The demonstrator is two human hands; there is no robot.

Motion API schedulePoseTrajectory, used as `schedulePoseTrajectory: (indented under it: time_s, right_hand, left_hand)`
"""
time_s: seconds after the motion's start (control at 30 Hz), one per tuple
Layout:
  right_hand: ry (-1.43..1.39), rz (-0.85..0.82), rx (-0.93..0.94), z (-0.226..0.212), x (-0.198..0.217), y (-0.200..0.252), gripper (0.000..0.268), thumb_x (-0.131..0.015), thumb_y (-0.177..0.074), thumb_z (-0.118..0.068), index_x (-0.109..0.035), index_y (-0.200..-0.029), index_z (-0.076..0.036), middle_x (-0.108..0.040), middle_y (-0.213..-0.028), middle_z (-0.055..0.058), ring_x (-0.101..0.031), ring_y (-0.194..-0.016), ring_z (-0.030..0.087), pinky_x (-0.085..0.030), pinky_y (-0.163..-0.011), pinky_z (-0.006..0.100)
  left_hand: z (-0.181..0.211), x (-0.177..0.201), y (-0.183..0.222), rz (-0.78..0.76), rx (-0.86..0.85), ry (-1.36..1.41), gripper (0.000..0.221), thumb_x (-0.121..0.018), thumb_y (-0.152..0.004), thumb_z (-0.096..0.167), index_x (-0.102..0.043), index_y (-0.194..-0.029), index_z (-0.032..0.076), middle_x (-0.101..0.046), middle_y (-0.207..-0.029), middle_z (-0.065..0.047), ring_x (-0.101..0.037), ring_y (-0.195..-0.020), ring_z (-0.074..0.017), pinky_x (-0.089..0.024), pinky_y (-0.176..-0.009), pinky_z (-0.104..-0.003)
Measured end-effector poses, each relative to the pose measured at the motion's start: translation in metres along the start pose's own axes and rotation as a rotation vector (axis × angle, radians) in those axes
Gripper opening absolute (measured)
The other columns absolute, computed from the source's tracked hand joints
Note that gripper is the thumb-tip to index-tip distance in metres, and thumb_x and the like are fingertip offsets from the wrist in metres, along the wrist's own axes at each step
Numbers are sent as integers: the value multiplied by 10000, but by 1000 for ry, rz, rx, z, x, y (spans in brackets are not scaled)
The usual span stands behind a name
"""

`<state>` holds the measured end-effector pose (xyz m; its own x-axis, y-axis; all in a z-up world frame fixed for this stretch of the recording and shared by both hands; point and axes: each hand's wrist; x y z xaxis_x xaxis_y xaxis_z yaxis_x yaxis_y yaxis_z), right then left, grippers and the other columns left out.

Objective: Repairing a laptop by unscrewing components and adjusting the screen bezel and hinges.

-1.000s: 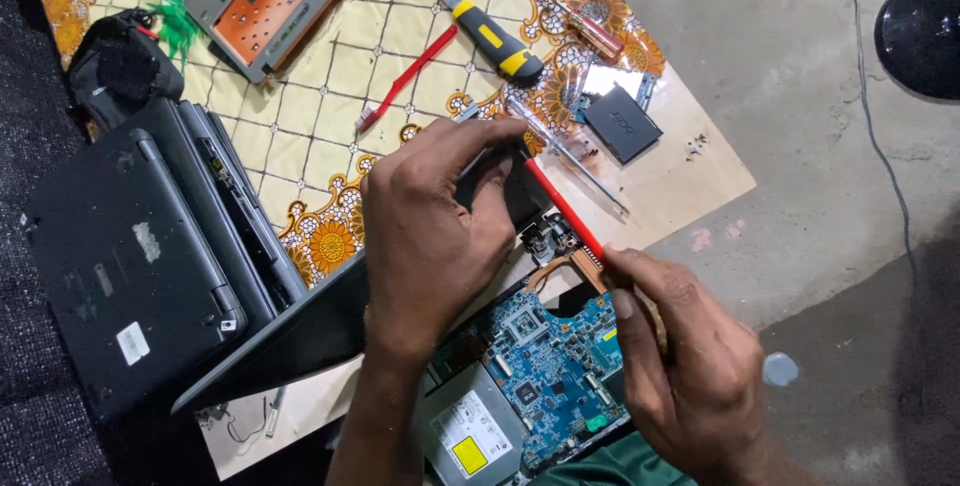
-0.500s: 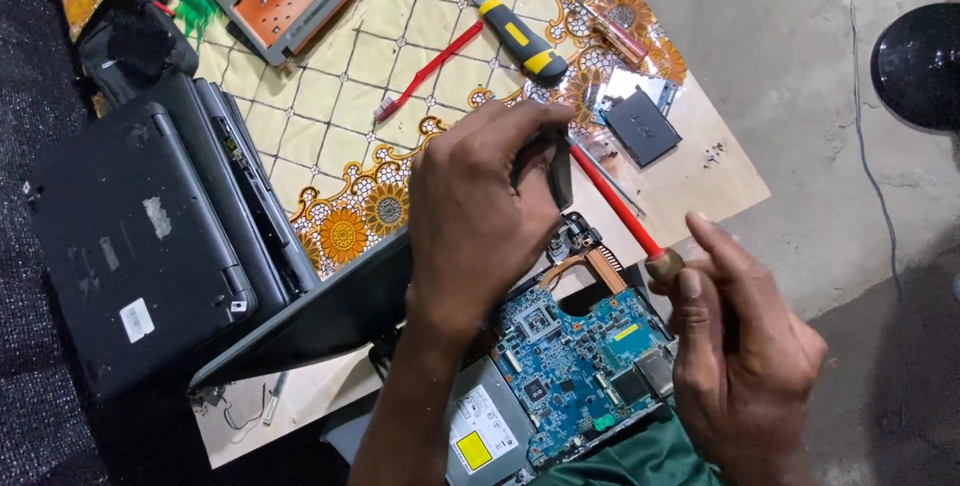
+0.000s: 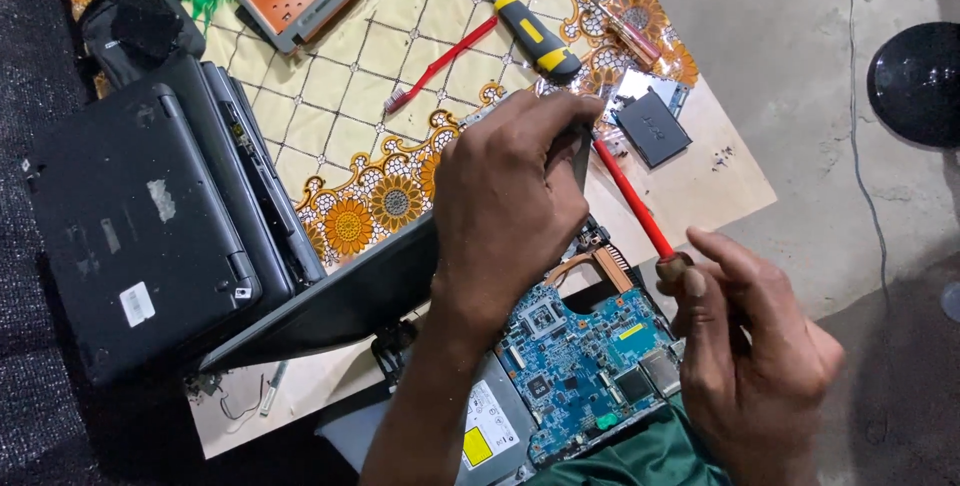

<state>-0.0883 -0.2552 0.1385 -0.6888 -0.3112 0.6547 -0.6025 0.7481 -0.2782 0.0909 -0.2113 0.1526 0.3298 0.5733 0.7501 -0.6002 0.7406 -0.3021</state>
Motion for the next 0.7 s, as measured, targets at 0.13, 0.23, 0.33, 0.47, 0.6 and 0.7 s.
schedulePoseTrajectory:
  time_s: [0.13, 0.23, 0.33, 0.47, 0.6, 0.7]
  right_hand:
    - [2, -77, 85, 2, 2, -4, 301, -702, -878, -89, -590, -1116, 59, -587, -1023, 201, -625, -845, 232, -570, -640, 307]
    - [11, -86, 135, 1, 4, -5, 342, -753, -808, -34, -597, -1090, 81, -533, -1068, 248, -601, -925, 274, -584, -706, 323]
    - [-9, 0, 147, -2, 1, -2, 276, -711, -875, 68, -629, -1127, 143, -606, -1057, 290, -633, -879, 293, -561, -789, 348]
    - [-153, 73, -47, -1, -1, -1, 237, -502, -1077, 48, -561, -1256, 193, -675, -954, 235, -647, -717, 232, -542, -688, 303]
    - [-110, 28, -97, -1, 1, -5, 196, -531, -1054, -52, -532, -1175, 102, -687, -883, 186, -571, -542, 181, -468, -535, 271]
    - [-24, -33, 114, 1, 4, -4, 393, -807, -829, -33, -571, -1100, 127, -469, -1119, 269, -602, -940, 270, -602, -719, 319]
  left_hand:
    - [-2, 0, 1, -9, 2, 20, 242, -649, -840, 32, -657, -1048, 155, -686, -880, -66, -664, -772, -260, -481, -560, -389]
    - [-3, -3, 1, -8, 2, 19, 237, -654, -848, 43, -659, -1060, 149, -679, -873, -69, -662, -764, -259, -483, -552, -389]
    - [-1, -3, 0, -8, 25, 20, 221, -648, -860, 62, -659, -1059, 156, -673, -858, -61, -661, -746, -263, -477, -538, -398]
    - [1, -3, 1, -14, 17, 33, 270, -661, -822, 26, -664, -1067, 140, -695, -902, -68, -678, -787, -272, -504, -564, -411]
    - [-3, -6, 1, -23, 29, 29, 314, -683, -818, 15, -655, -1103, 142, -694, -938, -61, -685, -819, -248, -537, -577, -373]
    - [-3, -5, 2, -30, 32, 23, 315, -666, -822, 21, -655, -1108, 153, -691, -934, -61, -680, -807, -253, -523, -566, -380]
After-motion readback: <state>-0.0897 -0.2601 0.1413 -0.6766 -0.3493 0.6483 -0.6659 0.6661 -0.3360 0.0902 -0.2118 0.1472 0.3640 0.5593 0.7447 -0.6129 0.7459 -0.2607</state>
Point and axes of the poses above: each hand's wrist, its own y-axis away from the middle knuckle, its own x-axis out of the back of the hand, z = x × y
